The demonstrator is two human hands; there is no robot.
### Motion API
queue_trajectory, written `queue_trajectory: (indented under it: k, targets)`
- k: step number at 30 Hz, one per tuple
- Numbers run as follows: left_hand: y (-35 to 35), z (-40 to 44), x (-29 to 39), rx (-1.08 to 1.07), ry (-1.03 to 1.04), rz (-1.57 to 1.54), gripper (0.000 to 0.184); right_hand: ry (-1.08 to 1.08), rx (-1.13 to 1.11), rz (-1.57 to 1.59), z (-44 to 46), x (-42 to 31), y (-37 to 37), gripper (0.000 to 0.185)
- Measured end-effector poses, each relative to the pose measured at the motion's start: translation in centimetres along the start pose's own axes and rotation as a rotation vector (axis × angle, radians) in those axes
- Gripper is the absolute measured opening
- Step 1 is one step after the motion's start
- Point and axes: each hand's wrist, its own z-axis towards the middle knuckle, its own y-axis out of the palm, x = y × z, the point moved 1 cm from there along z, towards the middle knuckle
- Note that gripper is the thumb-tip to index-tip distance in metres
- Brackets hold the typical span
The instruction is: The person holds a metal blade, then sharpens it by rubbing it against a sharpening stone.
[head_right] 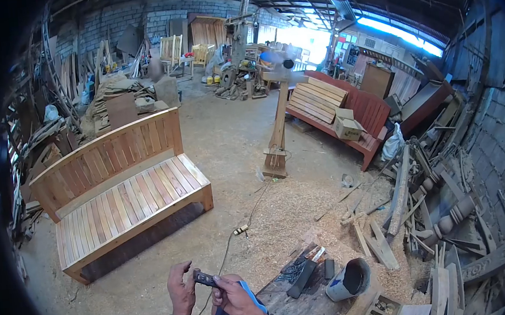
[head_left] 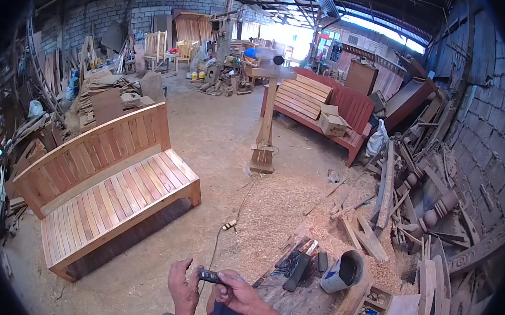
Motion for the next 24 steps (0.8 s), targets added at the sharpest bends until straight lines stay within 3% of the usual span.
queue_trajectory:
  k: [4,8,24]
  targets:
    - [-0.1,0.0,0.2,-0.027,-0.026,-0.024,0.034,0.087,-0.007,0.005,-0.5,-0.2,1.1,0.021]
    - [0.2,-0.2,-0.9,-0.023,0.019,0.037,0.035,0.014,-0.031,-0.025,0.4,0.0,-0.4,0.021]
    - [0.2,-0.5,-0.3,-0.064,0.024,0.068,0.041,0.087,-0.03,0.021,0.0,0.2,0.7,0.02]
